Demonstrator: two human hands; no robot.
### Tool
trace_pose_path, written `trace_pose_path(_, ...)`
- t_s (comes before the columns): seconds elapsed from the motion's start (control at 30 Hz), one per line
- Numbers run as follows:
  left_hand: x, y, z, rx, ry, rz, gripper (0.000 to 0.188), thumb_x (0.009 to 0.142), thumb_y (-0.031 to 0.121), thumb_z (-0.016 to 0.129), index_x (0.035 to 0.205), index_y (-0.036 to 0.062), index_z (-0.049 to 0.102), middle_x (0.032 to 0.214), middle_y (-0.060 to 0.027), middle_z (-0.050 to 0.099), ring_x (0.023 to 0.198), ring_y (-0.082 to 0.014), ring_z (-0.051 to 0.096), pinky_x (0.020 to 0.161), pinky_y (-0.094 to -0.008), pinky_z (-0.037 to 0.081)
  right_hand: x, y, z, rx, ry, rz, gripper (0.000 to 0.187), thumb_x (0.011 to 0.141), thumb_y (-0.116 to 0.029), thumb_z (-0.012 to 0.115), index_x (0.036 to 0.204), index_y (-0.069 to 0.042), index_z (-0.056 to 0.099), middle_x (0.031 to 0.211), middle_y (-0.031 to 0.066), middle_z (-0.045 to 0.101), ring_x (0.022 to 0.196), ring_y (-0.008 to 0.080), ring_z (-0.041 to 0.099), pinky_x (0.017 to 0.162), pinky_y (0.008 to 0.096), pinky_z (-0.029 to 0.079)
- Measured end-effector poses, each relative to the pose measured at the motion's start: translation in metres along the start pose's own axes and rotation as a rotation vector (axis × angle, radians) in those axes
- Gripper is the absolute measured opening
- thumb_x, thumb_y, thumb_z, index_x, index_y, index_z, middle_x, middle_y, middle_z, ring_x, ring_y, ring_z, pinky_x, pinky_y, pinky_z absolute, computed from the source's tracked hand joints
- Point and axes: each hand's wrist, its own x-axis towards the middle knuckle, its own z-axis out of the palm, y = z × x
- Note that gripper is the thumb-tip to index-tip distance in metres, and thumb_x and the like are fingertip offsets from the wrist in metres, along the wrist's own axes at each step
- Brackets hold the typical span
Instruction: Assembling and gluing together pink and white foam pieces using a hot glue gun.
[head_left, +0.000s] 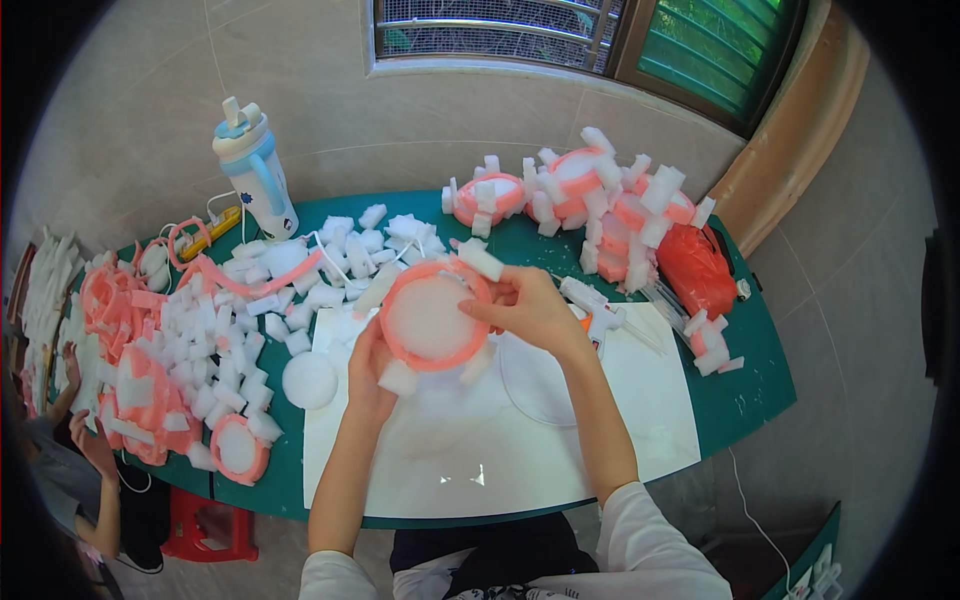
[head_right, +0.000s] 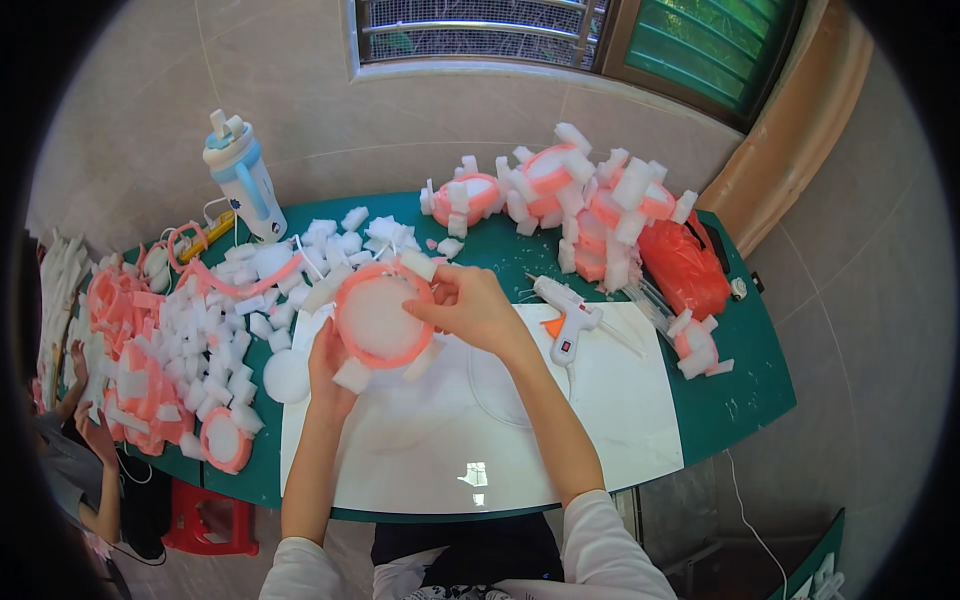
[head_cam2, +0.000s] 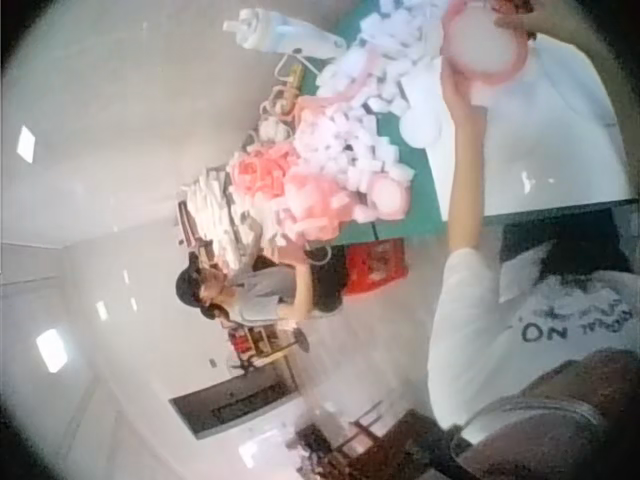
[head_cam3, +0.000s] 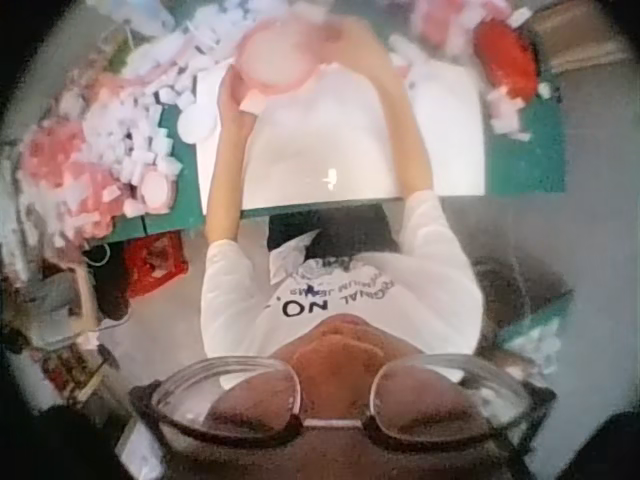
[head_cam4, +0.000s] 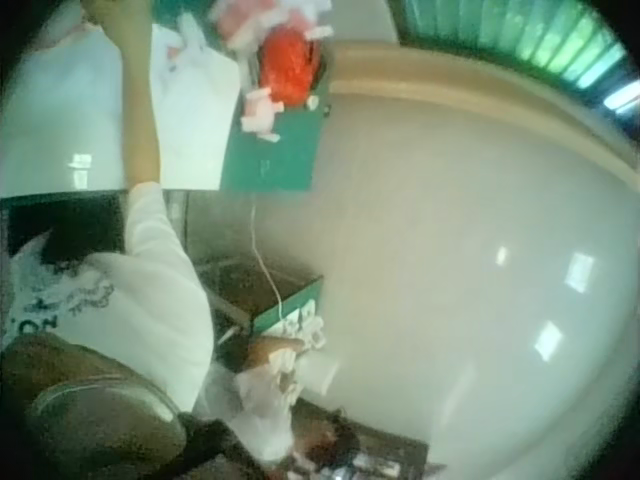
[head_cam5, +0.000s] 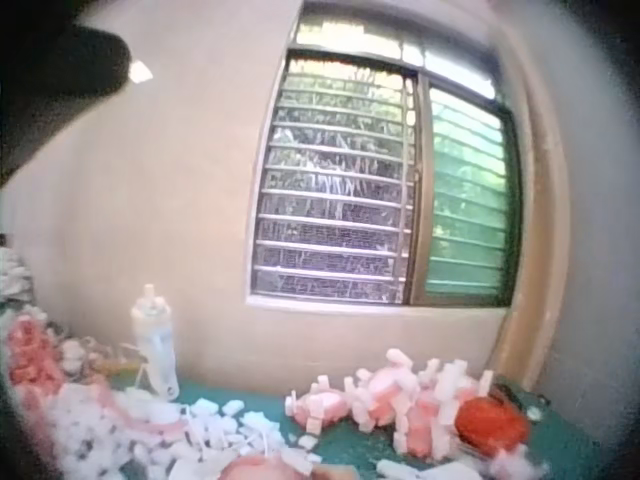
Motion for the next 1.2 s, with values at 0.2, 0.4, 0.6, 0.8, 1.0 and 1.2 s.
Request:
trace_pose_path(0.2, 0.007, 0.000, -0.013, -0.151, 0.055, -0.014, 0.037, 0.090, 0.033, 0.044, 0.113, 0.0047, 0.050, 0.099, -0.0048, 0.054, 0.090, -0.0156, 0.051, 0.085, -0.0315, 0.039, 0.007, 0.014, -0.025, 0.398, 0.320, -0.094, 0.019, 0.081, -0.015, 0.065, 0.093, -0.001, 0.061, 0.078, 0.0023, 0.062, 0.062, 0.0069, 0.057, 0.054, 0.0206, 0.045)
trace_pose_path(0.4, 0.009, -0.004, -0.013, -0.168, 0.014, -0.022, 0.030, 0.087, 0.032, 0.051, 0.105, 0.0082, 0.054, 0.093, -0.0027, 0.054, 0.083, -0.0151, 0.050, 0.081, -0.0326, 0.039, 0.022, 0.028, -0.064, 0.681, 0.606, -0.287, 0.019, 0.083, -0.015, 0.065, 0.094, -0.001, 0.060, 0.081, 0.0037, 0.062, 0.065, 0.0092, 0.059, 0.056, 0.0201, 0.048)
trace_pose_path(0.6, 0.009, -0.005, -0.014, -0.190, 0.021, -0.024, 0.028, 0.087, 0.031, 0.050, 0.102, 0.0075, 0.055, 0.088, -0.0022, 0.054, 0.080, -0.0146, 0.050, 0.081, -0.0316, 0.039, 0.096, 0.021, -0.091, 0.600, 0.564, -0.261, 0.016, 0.081, -0.009, 0.064, 0.090, 0.003, 0.059, 0.082, 0.0088, 0.062, 0.067, 0.0142, 0.061, 0.062, 0.0229, 0.053)
trace_pose_path(0.8, 0.010, -0.012, -0.013, -0.228, -0.009, -0.042, 0.026, 0.086, 0.027, 0.049, 0.101, 0.0063, 0.055, 0.086, -0.0028, 0.054, 0.079, -0.0148, 0.050, 0.078, -0.0305, 0.041, 0.168, 0.030, -0.095, 0.475, 0.466, -0.104, 0.020, 0.077, -0.006, 0.066, 0.088, 0.009, 0.057, 0.081, 0.0134, 0.062, 0.067, 0.0196, 0.062, 0.062, 0.0269, 0.056)
trace_pose_path(1.0, 0.011, -0.013, -0.013, -0.262, -0.013, -0.048, 0.025, 0.086, 0.024, 0.048, 0.100, 0.0046, 0.055, 0.085, -0.0038, 0.054, 0.078, -0.0151, 0.050, 0.077, -0.0297, 0.041, 0.202, 0.056, -0.079, 0.306, 0.721, 0.059, 0.024, 0.074, -0.006, 0.069, 0.086, 0.011, 0.056, 0.082, 0.0156, 0.062, 0.065, 0.0220, 0.064, 0.058, 0.0294, 0.058)
trace_pose_path(1.2, 0.010, -0.009, -0.010, -0.274, 0.023, -0.056, 0.024, 0.085, 0.022, 0.049, 0.098, 0.0031, 0.054, 0.083, -0.0044, 0.053, 0.077, -0.0151, 0.050, 0.076, -0.0290, 0.041, 0.212, 0.071, -0.064, 0.154, 0.763, 0.121, 0.028, 0.074, -0.005, 0.069, 0.090, 0.013, 0.055, 0.082, 0.0165, 0.062, 0.068, 0.0236, 0.065, 0.056, 0.0303, 0.059)
